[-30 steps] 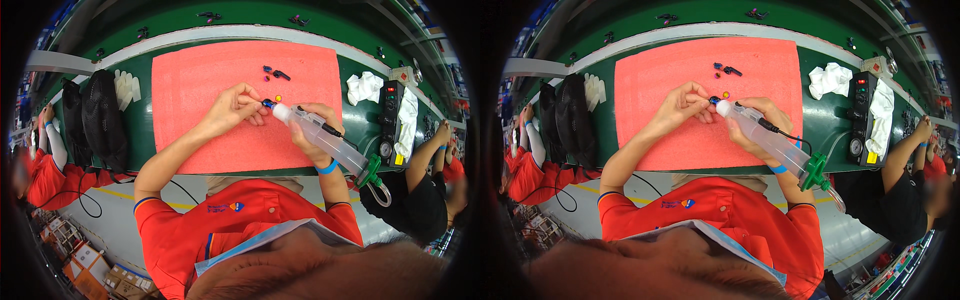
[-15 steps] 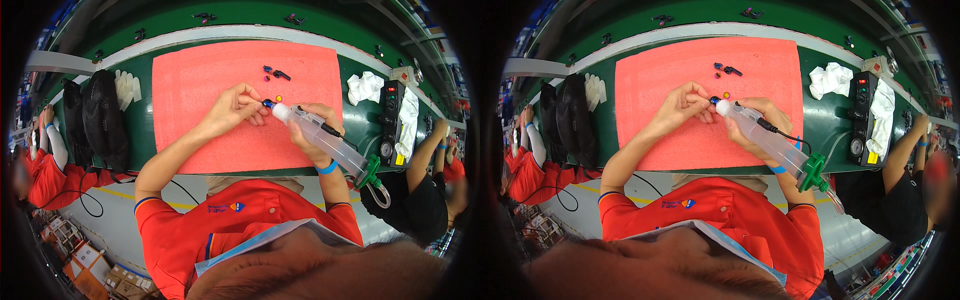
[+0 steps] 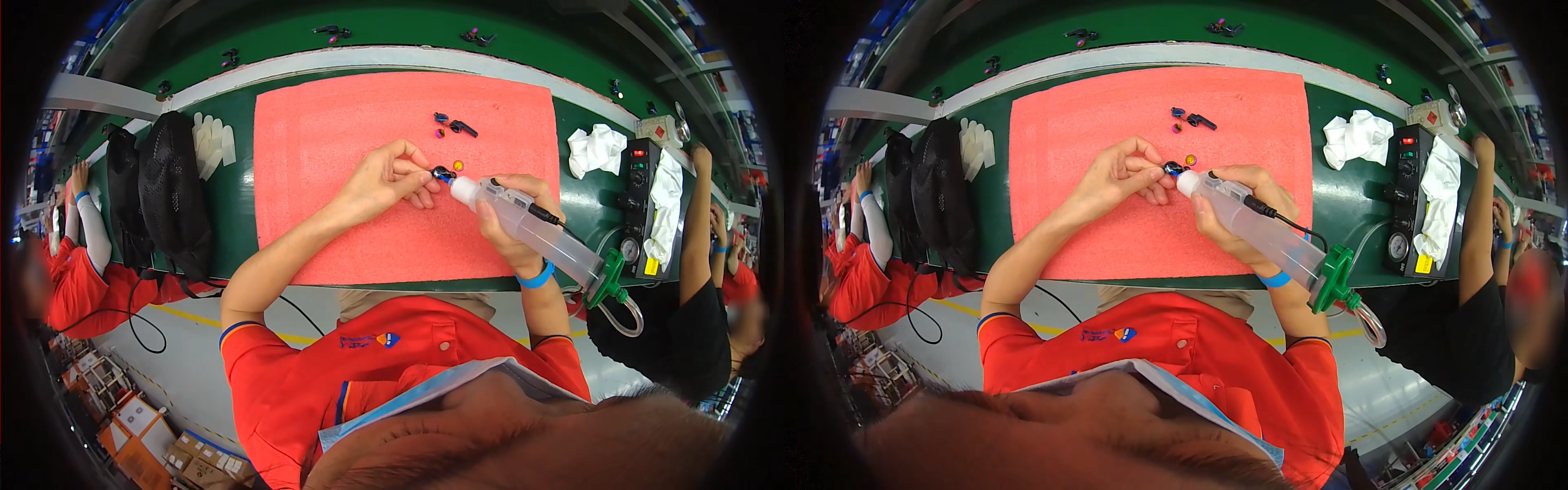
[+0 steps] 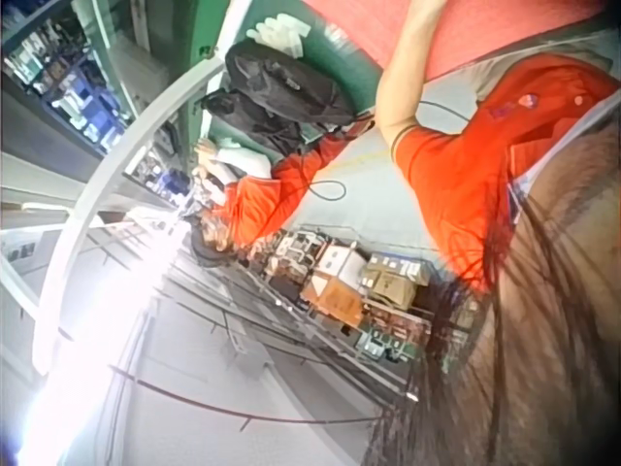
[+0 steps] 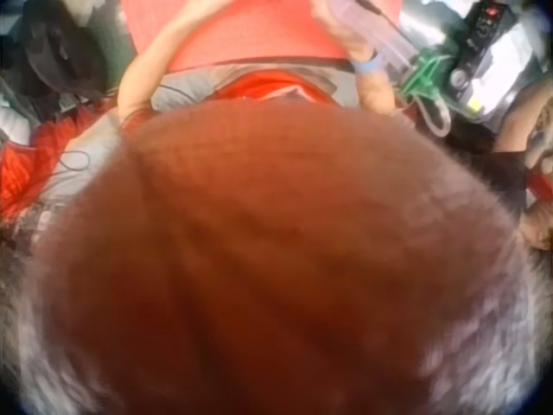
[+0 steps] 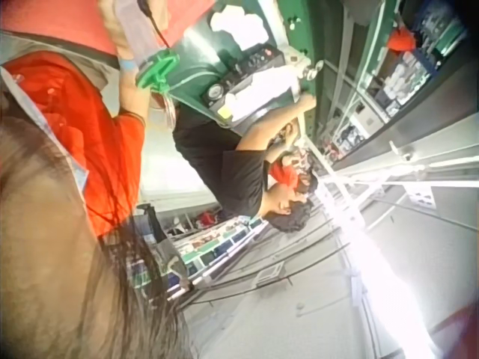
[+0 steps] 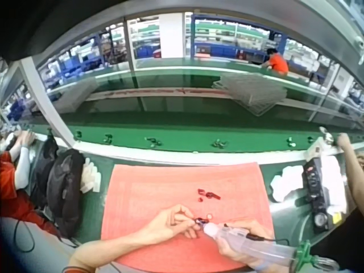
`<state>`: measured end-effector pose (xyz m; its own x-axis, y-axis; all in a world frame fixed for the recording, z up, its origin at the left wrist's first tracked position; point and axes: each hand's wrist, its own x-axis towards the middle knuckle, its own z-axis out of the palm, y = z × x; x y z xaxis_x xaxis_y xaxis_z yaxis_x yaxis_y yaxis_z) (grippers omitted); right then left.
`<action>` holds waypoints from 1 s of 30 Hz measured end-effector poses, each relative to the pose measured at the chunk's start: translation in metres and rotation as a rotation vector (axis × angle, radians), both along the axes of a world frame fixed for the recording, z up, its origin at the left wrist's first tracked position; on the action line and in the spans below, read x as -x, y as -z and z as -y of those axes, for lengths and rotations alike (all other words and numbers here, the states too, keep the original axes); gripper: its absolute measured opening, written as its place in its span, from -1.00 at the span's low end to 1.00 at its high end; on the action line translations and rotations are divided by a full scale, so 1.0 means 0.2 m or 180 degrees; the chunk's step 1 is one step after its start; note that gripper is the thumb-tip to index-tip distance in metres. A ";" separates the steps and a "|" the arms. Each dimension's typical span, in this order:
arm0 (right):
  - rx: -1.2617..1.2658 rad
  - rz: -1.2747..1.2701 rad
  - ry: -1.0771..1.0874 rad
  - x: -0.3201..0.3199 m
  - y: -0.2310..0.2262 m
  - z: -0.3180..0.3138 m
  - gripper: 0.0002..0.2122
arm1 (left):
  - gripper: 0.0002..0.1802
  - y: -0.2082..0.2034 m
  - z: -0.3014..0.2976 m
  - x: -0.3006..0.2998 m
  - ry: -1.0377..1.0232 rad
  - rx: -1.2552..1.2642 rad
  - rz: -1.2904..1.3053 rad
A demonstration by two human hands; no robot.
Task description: Applying adhesive to small electronic components using a manual dispenser.
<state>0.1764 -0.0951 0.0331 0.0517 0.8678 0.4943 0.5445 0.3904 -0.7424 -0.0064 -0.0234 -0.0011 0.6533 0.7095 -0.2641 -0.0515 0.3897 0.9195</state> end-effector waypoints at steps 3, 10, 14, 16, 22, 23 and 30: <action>0.0024 0.0001 0.0042 0.00 0.00 0.00 -0.71 | -0.89 0.00 0.00 0.00 0.0009 0.0007 -0.0001; 0.0042 0.0028 -0.0086 -0.01 -0.02 -0.01 -0.71 | -0.87 0.01 -0.01 0.00 0.0085 0.0080 0.0062; 0.0090 0.0101 -0.0088 -0.02 -0.02 0.00 -0.71 | -0.87 -0.01 0.00 0.00 0.0091 0.0088 -0.0004; 0.0115 0.0039 -0.0039 -0.01 -0.02 0.00 -0.71 | -0.87 -0.01 -0.01 0.00 0.0116 0.0095 -0.0022; -0.0004 -0.0107 -0.0003 -0.02 -0.02 0.00 -0.71 | -0.87 -0.02 -0.01 0.00 0.0117 0.0161 -0.0040; -0.0006 -0.0112 0.0012 -0.02 -0.02 0.00 -0.71 | -0.87 -0.02 -0.01 0.00 0.0131 0.0159 -0.0046; -0.0079 0.0009 0.0043 -0.02 -0.03 0.00 -0.68 | -0.87 -0.02 -0.01 0.00 0.0131 0.0176 -0.0087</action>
<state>0.1804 -0.0959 0.0387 0.0620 0.8545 0.5158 0.5520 0.4012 -0.7310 -0.0061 -0.0209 0.0025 0.6736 0.6661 -0.3203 -0.0097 0.4413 0.8973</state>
